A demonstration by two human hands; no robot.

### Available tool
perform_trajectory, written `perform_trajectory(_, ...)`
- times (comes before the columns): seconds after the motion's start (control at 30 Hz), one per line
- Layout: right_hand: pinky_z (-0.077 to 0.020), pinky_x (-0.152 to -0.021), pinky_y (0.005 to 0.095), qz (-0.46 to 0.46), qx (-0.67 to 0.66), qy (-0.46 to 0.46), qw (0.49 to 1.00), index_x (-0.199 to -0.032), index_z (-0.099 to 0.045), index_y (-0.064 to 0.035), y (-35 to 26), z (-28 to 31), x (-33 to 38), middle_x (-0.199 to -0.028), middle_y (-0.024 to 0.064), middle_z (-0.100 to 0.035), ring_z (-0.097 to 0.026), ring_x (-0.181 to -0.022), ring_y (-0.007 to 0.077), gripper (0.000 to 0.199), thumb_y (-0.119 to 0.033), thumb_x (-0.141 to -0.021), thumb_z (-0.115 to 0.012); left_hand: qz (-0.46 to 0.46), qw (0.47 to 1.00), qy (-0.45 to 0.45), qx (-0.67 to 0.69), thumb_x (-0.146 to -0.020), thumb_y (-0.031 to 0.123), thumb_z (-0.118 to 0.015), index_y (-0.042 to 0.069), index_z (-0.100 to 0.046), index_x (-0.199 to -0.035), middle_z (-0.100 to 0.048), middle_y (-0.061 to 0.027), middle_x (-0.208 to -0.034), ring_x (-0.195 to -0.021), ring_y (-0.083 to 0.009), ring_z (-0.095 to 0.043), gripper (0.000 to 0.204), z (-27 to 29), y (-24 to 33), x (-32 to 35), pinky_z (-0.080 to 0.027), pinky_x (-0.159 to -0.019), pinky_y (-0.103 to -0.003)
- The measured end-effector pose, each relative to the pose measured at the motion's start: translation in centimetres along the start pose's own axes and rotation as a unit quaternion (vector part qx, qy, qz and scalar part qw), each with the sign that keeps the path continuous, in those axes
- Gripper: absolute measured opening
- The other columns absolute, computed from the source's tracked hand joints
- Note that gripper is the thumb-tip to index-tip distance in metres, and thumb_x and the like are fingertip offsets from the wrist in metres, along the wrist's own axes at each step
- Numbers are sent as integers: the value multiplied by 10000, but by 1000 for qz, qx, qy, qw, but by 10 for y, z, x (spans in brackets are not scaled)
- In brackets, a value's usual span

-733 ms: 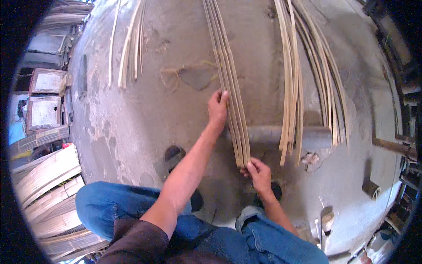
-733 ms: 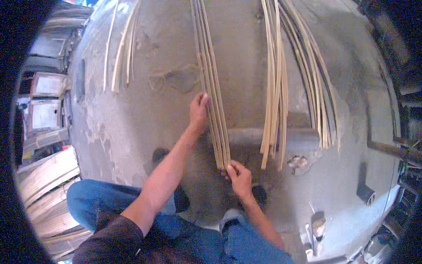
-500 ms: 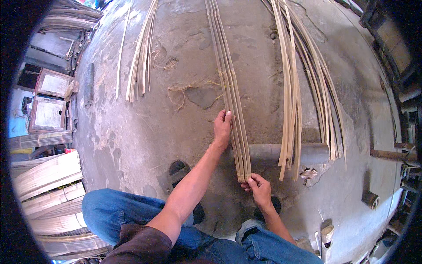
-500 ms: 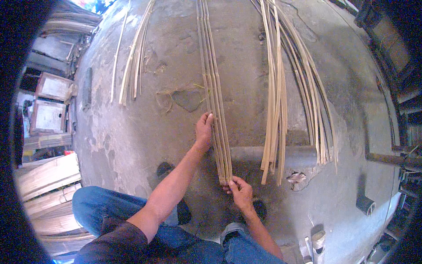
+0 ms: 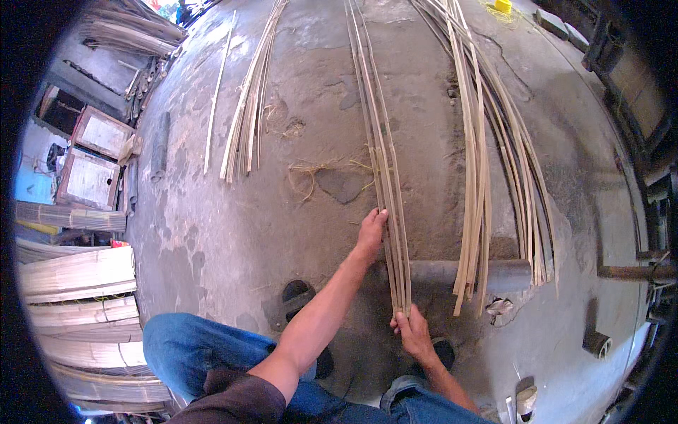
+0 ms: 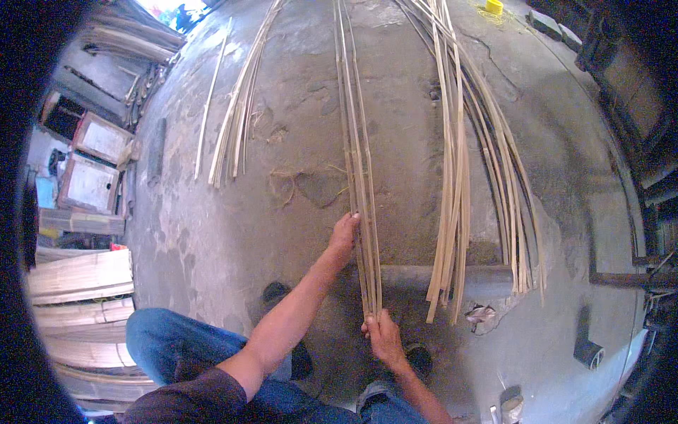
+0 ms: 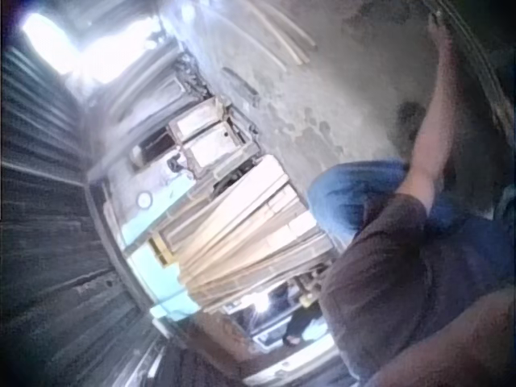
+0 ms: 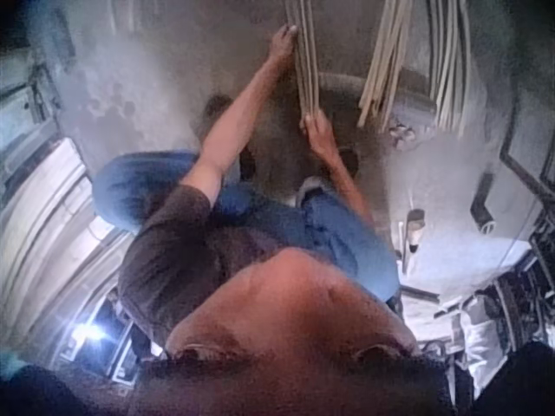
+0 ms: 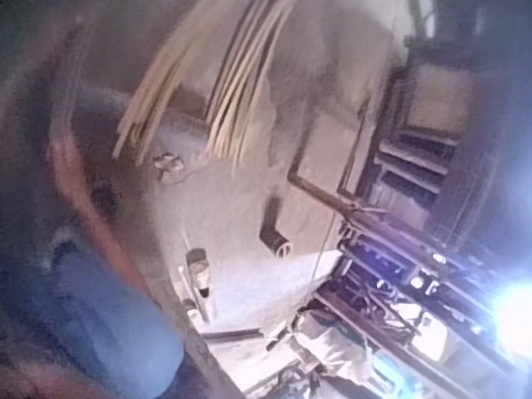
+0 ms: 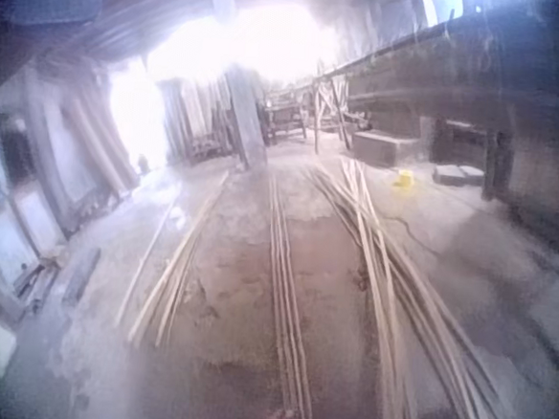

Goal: The person sits on the floor and gathers thin wooden strips, then stands to tie them together with yellow string on a wooden rack. The person repeatedly wraps and knots the string around the strips to secure them.

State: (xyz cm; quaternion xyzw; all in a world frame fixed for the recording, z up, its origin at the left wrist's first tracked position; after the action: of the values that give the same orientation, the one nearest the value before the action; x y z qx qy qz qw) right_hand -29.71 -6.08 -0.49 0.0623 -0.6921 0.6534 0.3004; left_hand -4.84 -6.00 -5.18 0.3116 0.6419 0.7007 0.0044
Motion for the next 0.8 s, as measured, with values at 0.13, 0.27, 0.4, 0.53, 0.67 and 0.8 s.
perform_trajectory(0.13,-495,-610,329,5,55,6,998,-995,-490,-17,-1,-3,10,-745,84,-622,-614,-645,194,227,-238,-980,-437,171,973,-39,149,-950,312,-466,57,-576,-948,-582,-31,-837,-686,-133,-556,277,-27,9,10,-467,-609,-309)
perform_trajectory(0.27,-495,-628,415,72,67,25,995,-1072,-482,-27,-27,-21,13,-746,125,-633,-637,-684,312,231,-232,-967,-453,97,992,78,9,-961,335,-439,70,-542,-940,-494,8,-686,-543,-100,-476,285,-3,39,14,-393,-458,-267)
perform_trajectory(0.4,-491,-716,483,86,96,25,991,-1194,-450,-31,-28,-31,8,-880,196,-633,-630,-807,390,309,-213,-946,-481,3,993,108,44,-958,392,-436,80,-542,-906,-455,24,-640,-483,-87,-416,334,14,63,18,-339,-416,-256)
perform_trajectory(0.53,-477,-808,452,154,113,9,981,-1265,-432,-22,-44,-31,5,-1014,206,-598,-600,-940,372,400,-197,-917,-522,-62,986,149,-39,-962,409,-431,76,-553,-840,-465,8,-613,-493,-107,-444,375,56,80,-22,-360,-421,-287)
perform_trajectory(0.67,-488,-825,373,153,126,-18,980,-1249,-477,-29,-36,-32,8,-1052,139,-597,-605,-976,275,389,-143,-887,-562,-65,975,188,-100,-937,396,-449,43,-602,-824,-576,-73,-653,-544,-211,-550,401,134,91,-86,-439,-504,-381)
perform_trajectory(0.8,-483,-840,356,148,116,-49,981,-1214,-515,-30,-24,-44,15,-1021,129,-606,-609,-969,267,356,-143,-881,-569,-73,837,252,-479,-931,378,-442,9,-620,-863,-644,-193,-802,-751,-374,-625,415,239,92,-117,-464,-666,-478)
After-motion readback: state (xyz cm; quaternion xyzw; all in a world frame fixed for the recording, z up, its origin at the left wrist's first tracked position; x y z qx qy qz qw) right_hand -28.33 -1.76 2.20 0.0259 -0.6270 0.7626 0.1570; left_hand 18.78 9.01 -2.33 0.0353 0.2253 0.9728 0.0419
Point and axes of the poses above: each hand's wrist, its own x-axis away from the middle knuckle, its own z-axis out of the back of the hand, y = z × x, the point moved 10 cm from there along -x, towards the middle knuckle
